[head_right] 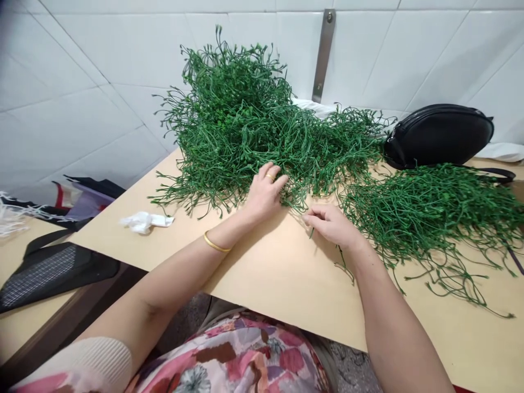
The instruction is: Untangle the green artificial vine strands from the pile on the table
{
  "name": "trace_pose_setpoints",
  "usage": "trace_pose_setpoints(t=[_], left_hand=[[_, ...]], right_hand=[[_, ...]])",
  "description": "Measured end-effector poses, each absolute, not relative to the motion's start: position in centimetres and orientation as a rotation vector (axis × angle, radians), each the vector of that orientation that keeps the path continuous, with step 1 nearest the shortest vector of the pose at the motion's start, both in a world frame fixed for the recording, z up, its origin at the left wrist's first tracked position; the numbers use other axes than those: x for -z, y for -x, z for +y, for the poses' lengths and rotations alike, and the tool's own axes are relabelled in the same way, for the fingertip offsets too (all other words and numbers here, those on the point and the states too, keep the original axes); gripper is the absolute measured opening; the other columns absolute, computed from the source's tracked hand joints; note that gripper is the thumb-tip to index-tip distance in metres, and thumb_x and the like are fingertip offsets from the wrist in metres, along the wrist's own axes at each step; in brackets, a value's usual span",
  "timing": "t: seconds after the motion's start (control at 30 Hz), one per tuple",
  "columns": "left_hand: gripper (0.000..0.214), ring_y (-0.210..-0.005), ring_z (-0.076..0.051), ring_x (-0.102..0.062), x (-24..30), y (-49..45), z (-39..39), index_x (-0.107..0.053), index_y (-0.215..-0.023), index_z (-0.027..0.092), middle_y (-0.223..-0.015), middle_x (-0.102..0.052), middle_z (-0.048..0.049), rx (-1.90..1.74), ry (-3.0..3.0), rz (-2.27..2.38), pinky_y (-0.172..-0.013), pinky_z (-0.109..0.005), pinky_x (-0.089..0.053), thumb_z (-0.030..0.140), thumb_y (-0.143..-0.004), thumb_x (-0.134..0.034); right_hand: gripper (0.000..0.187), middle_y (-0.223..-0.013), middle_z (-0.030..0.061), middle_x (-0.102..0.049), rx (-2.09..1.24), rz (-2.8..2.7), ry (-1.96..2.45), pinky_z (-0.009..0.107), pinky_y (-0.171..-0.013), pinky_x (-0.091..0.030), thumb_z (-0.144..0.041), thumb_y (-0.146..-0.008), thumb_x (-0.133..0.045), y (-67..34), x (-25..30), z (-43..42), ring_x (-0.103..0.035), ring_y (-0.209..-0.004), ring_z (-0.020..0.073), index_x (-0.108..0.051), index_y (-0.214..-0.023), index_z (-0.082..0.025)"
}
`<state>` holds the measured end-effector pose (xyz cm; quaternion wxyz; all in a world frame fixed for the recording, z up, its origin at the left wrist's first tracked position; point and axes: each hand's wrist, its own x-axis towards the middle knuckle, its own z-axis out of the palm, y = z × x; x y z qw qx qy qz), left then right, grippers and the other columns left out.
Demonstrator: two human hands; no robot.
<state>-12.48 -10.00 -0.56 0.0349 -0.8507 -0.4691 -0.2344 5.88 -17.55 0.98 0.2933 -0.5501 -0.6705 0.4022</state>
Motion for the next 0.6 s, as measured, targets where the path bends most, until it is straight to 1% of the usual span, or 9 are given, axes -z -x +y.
trace_pose_setpoints(t=[0.07,0.13,0.23,0.3,0.37,0.43,0.5,0.53,0.6], left_hand=[[0.042,-0.135,-0.032,-0.022,-0.5,13.5,-9.3,-0.052,-0.118,0.018,-0.139,-0.036,-0.0158,0.730,2.562,-1.520,-0.098,-0.047,-0.036,0.013,-0.076,-0.052],[0.055,-0.134,-0.034,-0.024,-1.7,14.6,-9.2,-0.045,-0.128,0.018,-0.142,-0.031,-0.0185,0.717,2.571,-1.557,-0.097,-0.047,-0.039,0.016,-0.074,-0.058],[0.066,-0.134,-0.035,-0.024,-2.9,16.2,-11.5,-0.037,-0.133,0.019,-0.144,-0.028,-0.0183,0.785,2.622,-1.516,-0.095,-0.047,-0.042,0.022,-0.073,-0.063],[0.055,-0.134,-0.034,-0.024,-3.0,16.9,-14.6,-0.045,-0.126,0.018,-0.143,-0.030,-0.0173,0.891,2.684,-1.394,-0.100,-0.049,-0.038,0.024,-0.075,-0.061],[0.037,-0.131,-0.031,-0.032,-2.4,17.2,-17.8,-0.055,-0.115,0.016,-0.137,-0.039,-0.0165,1.027,2.784,-1.353,-0.101,-0.048,-0.037,0.026,-0.079,-0.055],[0.025,-0.115,-0.026,-0.050,-1.4,17.0,-20.1,-0.062,-0.099,0.015,-0.120,-0.054,-0.0153,1.170,2.976,-1.512,-0.092,-0.042,-0.045,0.029,-0.080,-0.054],[0.020,-0.088,-0.020,-0.061,-0.5,16.3,-21.0,-0.063,-0.089,0.013,-0.095,-0.063,-0.0117,1.345,3.234,-1.915,-0.073,-0.034,-0.051,0.028,-0.079,-0.055],[0.018,-0.077,-0.017,-0.062,-0.1,15.8,-21.0,-0.062,-0.086,0.012,-0.085,-0.063,-0.0096,1.521,3.276,-2.218,-0.065,-0.029,-0.050,0.027,-0.079,-0.056],[0.013,-0.063,-0.012,-0.061,0.3,14.7,-20.3,-0.059,-0.084,0.011,-0.075,-0.063,-0.0067,2.152,3.094,-2.731,-0.055,-0.023,-0.046,0.021,-0.076,-0.060]], right_hand=[[0.028,-0.046,-0.0050,-0.042,-1.111,-1.671,1.457,0.022,-0.044,-0.026,-0.041,-0.072,-0.055,-6.1,-1.0,-17.6,-0.036,-0.043,0.0076,-0.053,-0.059,-0.017],[0.028,-0.047,-0.0043,-0.044,-1.107,-1.520,1.452,0.023,-0.045,-0.029,-0.043,-0.072,-0.056,-6.2,-0.8,-17.5,-0.039,-0.044,0.0080,-0.054,-0.060,-0.017],[0.028,-0.045,-0.0047,-0.043,-1.100,-1.372,1.458,0.024,-0.048,-0.033,-0.043,-0.070,-0.059,-6.1,-0.4,-17.3,-0.040,-0.044,0.0083,-0.053,-0.059,-0.018],[0.029,-0.044,-0.0054,-0.041,-1.104,-1.332,1.487,0.024,-0.047,-0.033,-0.044,-0.070,-0.059,-5.8,-0.3,-17.5,-0.039,-0.043,0.0086,-0.053,-0.061,-0.018],[0.027,-0.046,-0.0049,-0.043,-1.100,-1.366,1.521,0.024,-0.048,-0.033,-0.044,-0.072,-0.057,-5.4,-0.2,-18.3,-0.040,-0.044,0.0092,-0.054,-0.065,-0.018],[0.023,-0.052,-0.0030,-0.048,-1.058,-1.484,1.553,0.024,-0.049,-0.034,-0.041,-0.076,-0.055,-4.9,-0.2,-19.8,-0.043,-0.049,0.0102,-0.056,-0.072,-0.019],[0.021,-0.060,-0.0010,-0.054,-0.986,-1.634,1.602,0.025,-0.052,-0.035,-0.038,-0.078,-0.053,-4.2,-0.1,-21.6,-0.046,-0.055,0.0115,-0.058,-0.079,-0.018],[0.020,-0.063,-0.0002,-0.056,-0.949,-1.707,1.625,0.025,-0.054,-0.035,-0.037,-0.079,-0.051,-3.7,0.0,-22.5,-0.048,-0.058,0.0122,-0.059,-0.082,-0.018],[0.020,-0.069,0.0009,-0.059,-0.893,-1.831,1.660,0.026,-0.057,-0.036,-0.034,-0.081,-0.048,-2.8,0.1,-24.1,-0.050,-0.062,0.0134,-0.060,-0.085,-0.018]])
